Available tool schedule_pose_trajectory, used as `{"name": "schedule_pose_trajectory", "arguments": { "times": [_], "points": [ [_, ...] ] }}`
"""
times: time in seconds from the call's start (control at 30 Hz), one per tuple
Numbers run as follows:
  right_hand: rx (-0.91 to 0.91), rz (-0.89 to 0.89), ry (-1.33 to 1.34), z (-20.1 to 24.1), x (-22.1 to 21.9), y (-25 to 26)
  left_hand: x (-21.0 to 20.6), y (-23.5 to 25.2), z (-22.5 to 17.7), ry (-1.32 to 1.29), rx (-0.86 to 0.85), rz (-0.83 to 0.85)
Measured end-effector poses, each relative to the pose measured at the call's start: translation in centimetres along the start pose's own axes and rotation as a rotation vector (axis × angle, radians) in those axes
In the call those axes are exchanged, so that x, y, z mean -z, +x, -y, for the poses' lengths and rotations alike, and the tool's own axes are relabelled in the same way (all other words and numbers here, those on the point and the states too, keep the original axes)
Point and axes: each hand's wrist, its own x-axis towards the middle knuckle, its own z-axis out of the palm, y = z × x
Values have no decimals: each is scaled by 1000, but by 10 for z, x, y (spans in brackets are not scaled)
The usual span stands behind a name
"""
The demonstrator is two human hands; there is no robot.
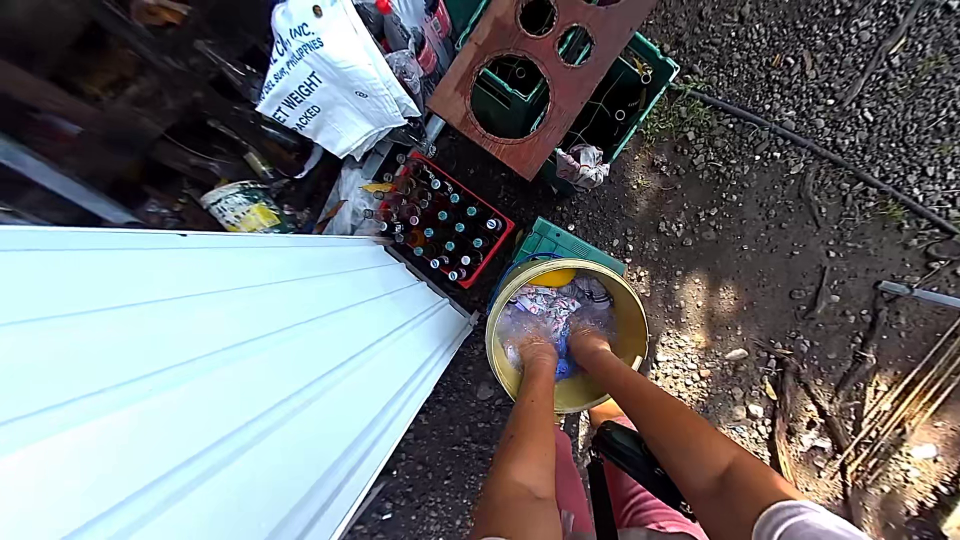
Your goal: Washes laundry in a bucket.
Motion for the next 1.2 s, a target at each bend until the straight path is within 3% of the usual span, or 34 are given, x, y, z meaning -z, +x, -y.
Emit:
{"name": "schedule_pose_trajectory", "arguments": {
  "times": [0.1, 0.2, 0.27, 0.37, 0.53, 0.77, 0.9, 1.07, 1.2],
  "points": [
    [55, -73, 14, 3, 30, -28, 4, -11, 3, -47, -37, -50],
    [216, -376, 96, 3, 58, -51, 34, -33, 18, -57, -144, 33],
    [351, -483, 106, 0, 59, -37, 46, -51, 29, -155, -164, -81],
    [346, -363, 46, 6, 59, -8, 45, -53, 34, -267, -84, -169],
    [236, -199, -5, 32, 75, 10, 36, -22, 17, -151, 14, 27],
    [203, -92, -108, 45, 90, 20, 29, 5, 2, -76, 40, 112],
    [259, -142, -38, 30, 77, 21, 8, 19, -5, -121, 118, 51],
    [285, -193, -39, 26, 70, 18, 19, 16, -6, -281, 246, -385],
    [359, -351, -48, 11, 68, 6, 9, 12, 7, -173, 53, -194]
  ]
}}
